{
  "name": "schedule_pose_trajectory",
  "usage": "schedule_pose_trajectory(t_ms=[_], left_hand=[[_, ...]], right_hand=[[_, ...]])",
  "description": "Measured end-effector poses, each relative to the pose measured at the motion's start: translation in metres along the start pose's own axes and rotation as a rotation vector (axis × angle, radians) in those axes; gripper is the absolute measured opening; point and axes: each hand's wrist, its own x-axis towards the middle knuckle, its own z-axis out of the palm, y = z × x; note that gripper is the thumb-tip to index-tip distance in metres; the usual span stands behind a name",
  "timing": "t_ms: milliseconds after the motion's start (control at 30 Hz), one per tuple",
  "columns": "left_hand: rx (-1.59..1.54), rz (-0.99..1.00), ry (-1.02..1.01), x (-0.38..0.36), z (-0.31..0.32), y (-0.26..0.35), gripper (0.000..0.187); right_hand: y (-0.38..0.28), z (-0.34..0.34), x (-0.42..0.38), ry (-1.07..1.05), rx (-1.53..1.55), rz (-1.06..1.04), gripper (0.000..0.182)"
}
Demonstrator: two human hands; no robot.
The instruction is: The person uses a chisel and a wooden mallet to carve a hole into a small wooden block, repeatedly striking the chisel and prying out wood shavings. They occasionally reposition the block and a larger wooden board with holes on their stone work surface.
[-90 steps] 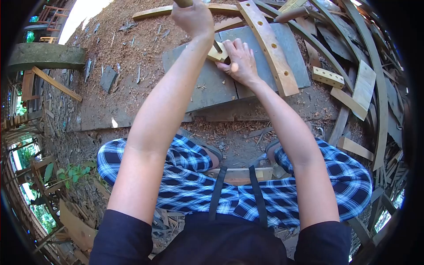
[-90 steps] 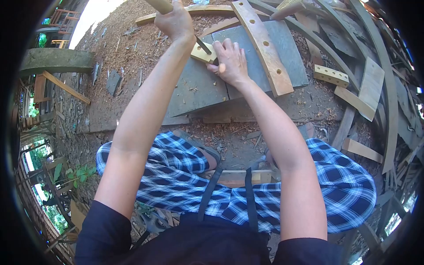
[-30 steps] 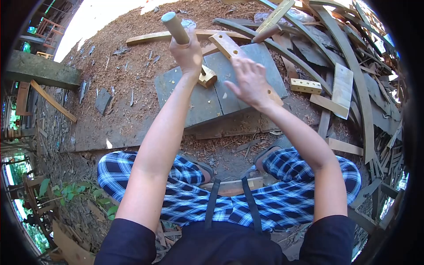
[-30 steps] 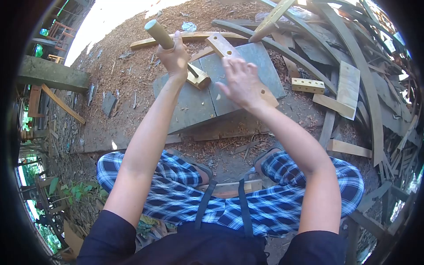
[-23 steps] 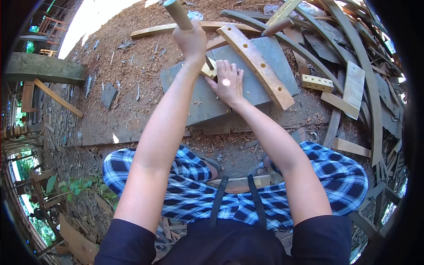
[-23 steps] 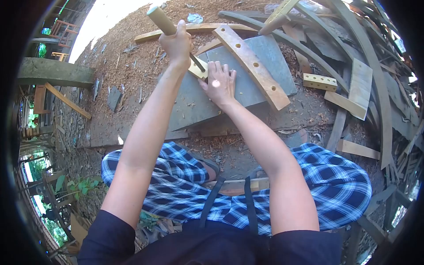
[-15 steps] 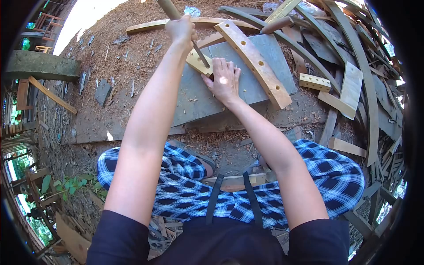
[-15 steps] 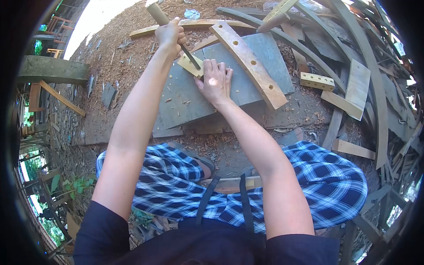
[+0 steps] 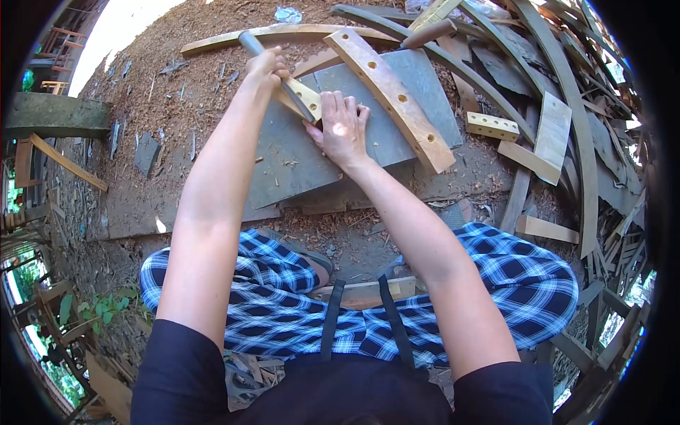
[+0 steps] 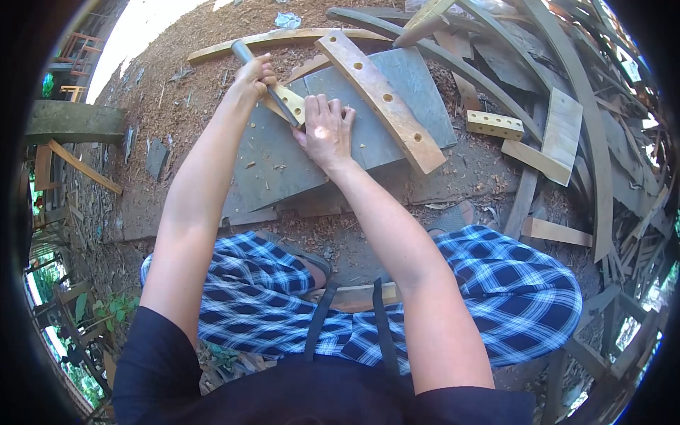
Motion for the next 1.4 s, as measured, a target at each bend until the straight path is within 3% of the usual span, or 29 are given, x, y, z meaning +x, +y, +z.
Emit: schedule_pose_trajectory(t_ms=[100, 133, 233, 333, 600, 800, 1400], left_hand=[[-0.205, 0.025, -0.234, -0.026, -0.004, 0.015, 0.034], [-0.206, 0.034, -0.238, -0.034, -0.006, 0.017, 0.034], [-0.231, 0.361, -0.157, -0.064, -0.013, 0.021, 0.035], [-0.293, 0.53, -0.093, -0.087, -0.011, 0.019, 0.038], [-0.188, 0.778, -0.333, -0.131, 0.015, 0.004, 0.049], [-0.134, 0.822, -0.386, -0.135, 0.023, -0.005, 0.052], [-0.034, 0.889, -0.495, -0.108, 0.013, -0.004, 0.055]], right_hand=[[-0.001, 0.001, 0.0, -0.006, 0.002, 0.022, 0.053], [0.0, 0.001, 0.001, 0.003, 0.002, 0.017, 0.053], [-0.001, -0.001, 0.003, -0.008, -0.001, 0.03, 0.054], [-0.003, -0.005, 0.006, -0.112, 0.0, 0.069, 0.057], [-0.001, -0.026, 0.033, -0.48, -0.033, 0.093, 0.057], [0.008, -0.027, 0.052, -0.63, -0.025, 0.031, 0.06], [0.043, -0.002, 0.076, -0.686, 0.156, -0.152, 0.067]])
